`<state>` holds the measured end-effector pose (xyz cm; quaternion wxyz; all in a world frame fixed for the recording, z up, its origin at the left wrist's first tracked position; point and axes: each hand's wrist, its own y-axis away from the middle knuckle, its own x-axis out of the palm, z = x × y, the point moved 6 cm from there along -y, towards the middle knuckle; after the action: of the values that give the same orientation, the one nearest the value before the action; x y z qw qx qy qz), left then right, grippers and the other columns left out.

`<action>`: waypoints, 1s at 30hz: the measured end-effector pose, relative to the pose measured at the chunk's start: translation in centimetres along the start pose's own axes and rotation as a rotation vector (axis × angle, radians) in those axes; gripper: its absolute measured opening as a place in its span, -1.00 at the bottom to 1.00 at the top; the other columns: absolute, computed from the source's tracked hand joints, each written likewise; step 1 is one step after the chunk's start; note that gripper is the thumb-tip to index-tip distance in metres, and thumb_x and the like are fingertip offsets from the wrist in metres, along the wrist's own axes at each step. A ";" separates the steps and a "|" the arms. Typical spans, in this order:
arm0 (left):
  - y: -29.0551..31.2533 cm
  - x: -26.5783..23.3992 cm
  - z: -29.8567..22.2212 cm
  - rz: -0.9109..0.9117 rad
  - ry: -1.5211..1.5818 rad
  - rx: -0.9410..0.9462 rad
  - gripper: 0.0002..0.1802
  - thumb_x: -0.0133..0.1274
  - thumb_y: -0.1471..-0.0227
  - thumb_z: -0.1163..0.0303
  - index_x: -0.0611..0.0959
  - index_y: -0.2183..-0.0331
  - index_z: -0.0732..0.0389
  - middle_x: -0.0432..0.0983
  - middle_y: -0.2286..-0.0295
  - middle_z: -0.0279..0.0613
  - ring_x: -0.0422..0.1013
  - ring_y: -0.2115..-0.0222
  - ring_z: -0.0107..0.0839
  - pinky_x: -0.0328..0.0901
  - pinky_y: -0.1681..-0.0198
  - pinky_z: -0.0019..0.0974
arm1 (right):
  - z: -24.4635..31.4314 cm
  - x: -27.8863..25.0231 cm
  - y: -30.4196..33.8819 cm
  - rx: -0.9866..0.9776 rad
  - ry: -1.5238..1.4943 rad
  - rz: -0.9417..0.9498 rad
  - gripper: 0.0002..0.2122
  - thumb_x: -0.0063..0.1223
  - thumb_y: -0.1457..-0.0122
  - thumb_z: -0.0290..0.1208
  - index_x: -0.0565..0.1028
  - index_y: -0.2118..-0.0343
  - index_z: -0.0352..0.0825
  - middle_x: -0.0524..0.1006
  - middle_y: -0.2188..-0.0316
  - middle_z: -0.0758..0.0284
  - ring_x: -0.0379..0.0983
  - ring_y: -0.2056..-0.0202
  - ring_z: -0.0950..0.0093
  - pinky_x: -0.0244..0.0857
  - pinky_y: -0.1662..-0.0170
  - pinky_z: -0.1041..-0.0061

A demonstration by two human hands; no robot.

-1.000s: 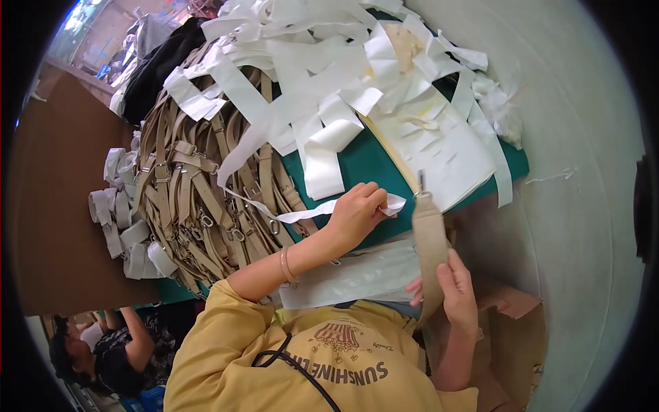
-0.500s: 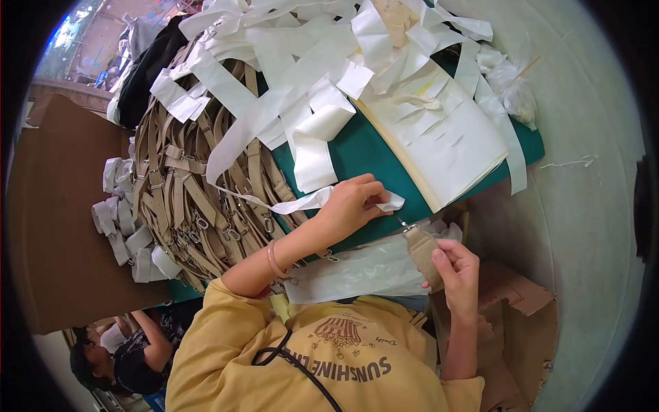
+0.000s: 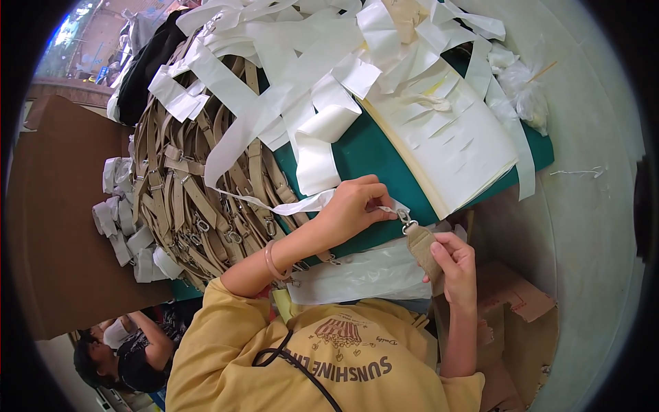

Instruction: Wrapping manufactured belts with white protective paper strips for packaging.

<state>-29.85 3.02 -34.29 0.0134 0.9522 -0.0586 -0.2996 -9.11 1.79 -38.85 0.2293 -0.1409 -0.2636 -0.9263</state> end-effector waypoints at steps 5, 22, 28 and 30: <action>-0.3 0.0 0.2 0.010 -0.009 -0.051 -0.79 0.32 0.18 0.42 0.61 0.49 0.27 0.38 0.56 -0.25 0.29 0.62 -0.44 0.23 0.54 -0.37 | 0.5 0.1 0.5 -0.003 -0.009 -0.014 -0.84 -0.03 -0.21 -0.44 0.48 0.26 -0.44 0.55 0.48 0.30 0.48 0.53 0.61 0.37 0.65 0.63; 2.2 0.7 -0.5 0.098 -0.335 0.278 -0.20 0.27 0.22 0.42 0.35 -0.11 0.17 0.36 0.01 -0.08 0.28 -0.01 -0.11 0.25 -0.04 -0.12 | 2.1 1.9 -2.7 0.229 0.127 0.010 -0.85 -0.03 -0.21 -0.43 0.48 0.34 -0.44 0.51 0.57 0.40 0.34 0.60 0.73 0.24 0.68 0.65; 3.7 1.1 0.7 -0.020 -0.287 0.344 -0.49 0.18 0.14 0.55 0.48 0.06 0.25 0.46 0.08 -0.07 0.39 0.03 -0.12 0.37 0.09 -0.20 | 2.7 4.0 -2.5 -0.012 0.292 -0.122 -0.80 0.00 -0.19 -0.48 0.18 0.27 -0.21 0.47 0.62 0.39 0.23 0.70 0.77 0.09 0.77 0.72; 4.4 1.0 0.2 -0.068 -0.310 0.432 -0.59 0.17 0.13 0.57 0.53 0.14 0.28 0.48 0.10 -0.08 0.41 0.04 -0.12 0.40 0.12 -0.22 | 2.6 4.4 -2.3 0.016 0.171 -0.138 -0.81 -0.02 -0.20 -0.49 0.18 0.29 -0.21 0.47 0.62 0.40 0.22 0.71 0.77 0.07 0.78 0.73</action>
<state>-29.63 -1.43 -34.74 -0.2095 0.8772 -0.0904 -0.4225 -13.68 3.41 -36.05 0.1876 -0.0412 -0.2597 -0.9464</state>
